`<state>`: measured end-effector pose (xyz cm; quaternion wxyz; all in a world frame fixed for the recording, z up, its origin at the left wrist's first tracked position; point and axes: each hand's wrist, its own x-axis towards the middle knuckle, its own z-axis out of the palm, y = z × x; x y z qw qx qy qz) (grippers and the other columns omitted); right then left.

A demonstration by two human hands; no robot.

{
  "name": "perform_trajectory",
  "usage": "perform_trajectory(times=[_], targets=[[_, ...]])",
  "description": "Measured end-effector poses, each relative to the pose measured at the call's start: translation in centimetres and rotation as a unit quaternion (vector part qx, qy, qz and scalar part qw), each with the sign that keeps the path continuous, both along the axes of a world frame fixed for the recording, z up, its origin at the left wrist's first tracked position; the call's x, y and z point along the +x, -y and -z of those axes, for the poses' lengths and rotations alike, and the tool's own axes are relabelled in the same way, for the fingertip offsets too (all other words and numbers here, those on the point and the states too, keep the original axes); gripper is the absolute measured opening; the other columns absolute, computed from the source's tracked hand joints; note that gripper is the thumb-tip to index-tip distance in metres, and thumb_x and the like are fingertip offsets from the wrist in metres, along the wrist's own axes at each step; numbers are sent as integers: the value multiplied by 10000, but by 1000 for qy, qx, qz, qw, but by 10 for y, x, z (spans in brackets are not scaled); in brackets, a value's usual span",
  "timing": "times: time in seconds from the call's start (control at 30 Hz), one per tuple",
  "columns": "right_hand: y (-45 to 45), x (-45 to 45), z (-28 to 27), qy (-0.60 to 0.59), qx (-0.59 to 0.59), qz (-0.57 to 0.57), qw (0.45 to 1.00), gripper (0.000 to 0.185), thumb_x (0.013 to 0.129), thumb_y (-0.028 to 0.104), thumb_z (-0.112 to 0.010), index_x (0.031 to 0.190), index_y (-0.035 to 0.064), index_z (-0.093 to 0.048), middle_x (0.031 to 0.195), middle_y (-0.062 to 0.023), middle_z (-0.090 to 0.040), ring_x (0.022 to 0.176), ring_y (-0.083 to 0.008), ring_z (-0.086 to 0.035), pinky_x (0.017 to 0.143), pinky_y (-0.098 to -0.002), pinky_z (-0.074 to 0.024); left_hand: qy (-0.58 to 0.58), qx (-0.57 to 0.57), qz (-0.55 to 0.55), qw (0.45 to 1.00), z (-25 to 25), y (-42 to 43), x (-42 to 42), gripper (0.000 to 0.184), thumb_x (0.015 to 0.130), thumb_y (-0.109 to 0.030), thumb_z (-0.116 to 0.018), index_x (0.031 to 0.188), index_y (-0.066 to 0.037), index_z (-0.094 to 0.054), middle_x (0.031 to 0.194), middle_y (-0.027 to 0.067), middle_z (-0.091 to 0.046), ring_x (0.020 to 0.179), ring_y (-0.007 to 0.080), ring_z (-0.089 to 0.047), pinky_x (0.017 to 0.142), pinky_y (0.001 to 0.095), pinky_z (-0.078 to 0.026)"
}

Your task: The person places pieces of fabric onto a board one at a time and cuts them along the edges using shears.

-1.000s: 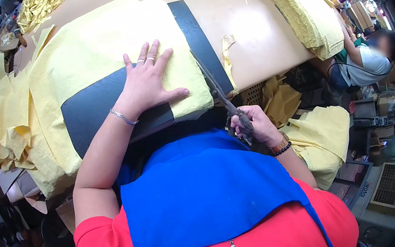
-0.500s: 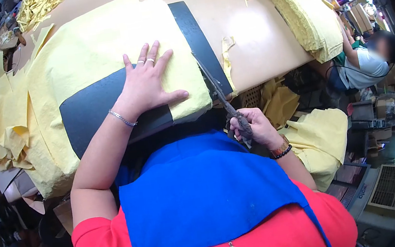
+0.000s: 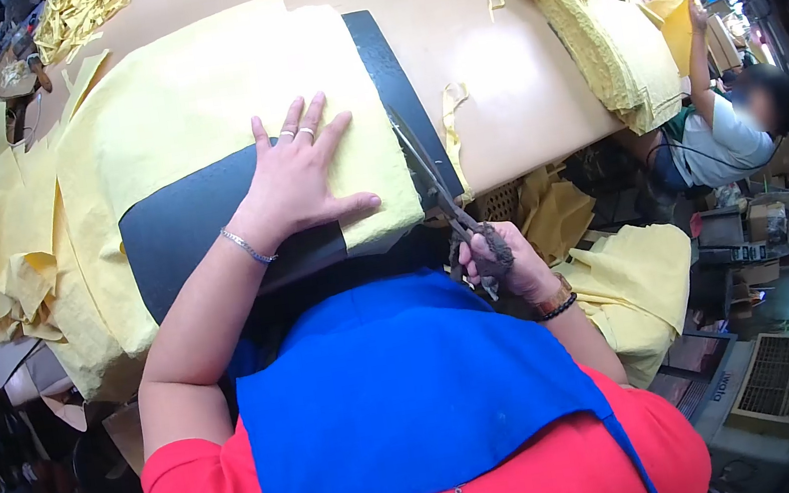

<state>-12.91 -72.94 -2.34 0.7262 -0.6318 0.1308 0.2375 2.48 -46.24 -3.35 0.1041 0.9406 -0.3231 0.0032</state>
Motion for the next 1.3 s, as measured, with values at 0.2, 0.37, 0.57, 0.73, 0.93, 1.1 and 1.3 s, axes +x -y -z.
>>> perform_trajectory(times=[0.2,0.37,0.57,0.73,0.93,1.1,1.3], targets=[[0,-1,3,8,12,-23,1000,325,884,360,-640,816,43,-616,670,-13,-595,587,-81,-574,569,-213,-473,-2,3,10,1000,1,1,-1,1049,648,-830,-510,1434,-156,-342,1511,200,-214,1414,378,-148,1050,697,-68],[-2,1,4,6,-10,-11,1000,290,897,324,-628,818,46,-614,670,-9,-590,583,-78,-567,570,-211,-470,11,9,29,999,-4,6,-5,1003,669,-809,-521,1403,-140,-377,1522,174,-202,1421,370,-125,1052,698,-62],[-3,-3,1,-6,0,10,1000,234,898,273,-633,831,49,-616,682,-7,-596,586,-66,-563,557,-206,-468,-22,-28,28,999,2,8,1,948,701,-782,-523,1373,-126,-397,1506,201,-225,1411,392,-143,1083,643,-114],[-8,-6,3,6,3,26,1000,208,895,244,-640,833,47,-611,681,0,-592,584,-54,-560,542,-200,-466,-10,-28,29,999,5,8,0,954,702,-777,-528,1395,-138,-376,1502,218,-219,1408,398,-151,1093,619,-134],[-4,-2,-4,-8,-11,5,1000,223,900,252,-633,811,50,-600,669,10,-578,583,-51,-553,546,-200,-467,-6,-19,34,999,2,8,-1,961,695,-779,-531,1423,-176,-361,1504,212,-218,1408,394,-154,1090,622,-140],[-7,6,-3,7,-34,-15,999,236,898,266,-637,812,48,-606,663,10,-577,582,-53,-552,545,-199,-466,-10,-16,39,999,-1,9,-4,960,695,-780,-528,1424,-179,-361,1502,211,-224,1408,391,-157,1088,624,-145],[-7,2,-4,14,-40,-12,999,236,896,267,-640,818,46,-616,657,9,-579,576,-53,-554,542,-197,-464,-7,-16,39,999,0,9,-4,965,693,-782,-528,1424,-175,-359,1499,213,-230,1406,391,-164,1085,627,-148]])
